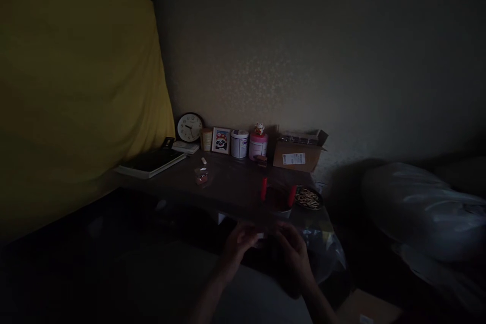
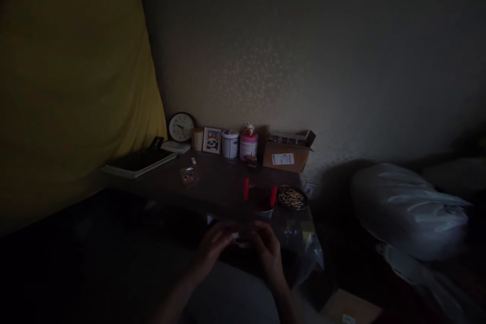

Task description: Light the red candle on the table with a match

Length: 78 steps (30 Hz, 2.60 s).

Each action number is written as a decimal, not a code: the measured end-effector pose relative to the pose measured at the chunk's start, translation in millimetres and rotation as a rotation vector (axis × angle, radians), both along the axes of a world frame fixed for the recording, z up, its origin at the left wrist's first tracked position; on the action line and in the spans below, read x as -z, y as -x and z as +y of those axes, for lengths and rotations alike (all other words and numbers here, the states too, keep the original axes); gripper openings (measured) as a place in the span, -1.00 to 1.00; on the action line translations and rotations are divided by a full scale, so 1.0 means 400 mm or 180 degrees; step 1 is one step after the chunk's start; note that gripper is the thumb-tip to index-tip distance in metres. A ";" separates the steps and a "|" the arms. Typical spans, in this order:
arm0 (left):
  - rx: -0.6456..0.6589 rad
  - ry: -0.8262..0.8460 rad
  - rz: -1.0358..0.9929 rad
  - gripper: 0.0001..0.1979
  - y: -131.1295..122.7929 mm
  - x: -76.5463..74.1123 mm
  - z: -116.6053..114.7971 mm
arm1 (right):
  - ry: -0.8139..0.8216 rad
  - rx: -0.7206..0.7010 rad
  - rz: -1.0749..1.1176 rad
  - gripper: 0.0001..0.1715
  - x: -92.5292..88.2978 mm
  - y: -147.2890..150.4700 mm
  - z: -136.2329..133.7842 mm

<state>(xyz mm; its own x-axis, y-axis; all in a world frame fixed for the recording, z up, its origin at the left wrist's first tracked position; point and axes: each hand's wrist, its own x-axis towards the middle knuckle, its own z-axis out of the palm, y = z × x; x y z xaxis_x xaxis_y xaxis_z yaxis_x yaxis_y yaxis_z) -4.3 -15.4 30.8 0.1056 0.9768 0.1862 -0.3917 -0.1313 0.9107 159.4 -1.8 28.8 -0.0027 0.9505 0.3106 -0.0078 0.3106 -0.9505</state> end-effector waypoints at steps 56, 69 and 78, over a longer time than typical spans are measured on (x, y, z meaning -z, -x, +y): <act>0.0163 0.0174 -0.0950 -0.76 0.010 0.001 0.014 | -0.1325 0.0732 -0.1590 -0.80 -0.026 0.071 -0.013; 0.0140 0.0177 -0.0801 -0.78 0.001 0.002 0.018 | -0.1836 0.0802 -0.1957 -0.78 -0.025 0.063 -0.010; 0.0080 0.0083 -0.0778 -0.77 0.003 0.017 0.025 | -0.1903 0.0848 -0.2012 -0.80 -0.016 0.058 -0.008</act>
<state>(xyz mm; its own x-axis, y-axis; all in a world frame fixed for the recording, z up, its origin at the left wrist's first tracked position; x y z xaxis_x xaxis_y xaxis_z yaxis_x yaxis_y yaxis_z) -5.7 -5.5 24.0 0.0849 0.9793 0.1838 -0.6036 -0.0963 0.7915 136.3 -5.0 35.1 -0.1432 0.6251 0.7673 0.6029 0.6699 -0.4332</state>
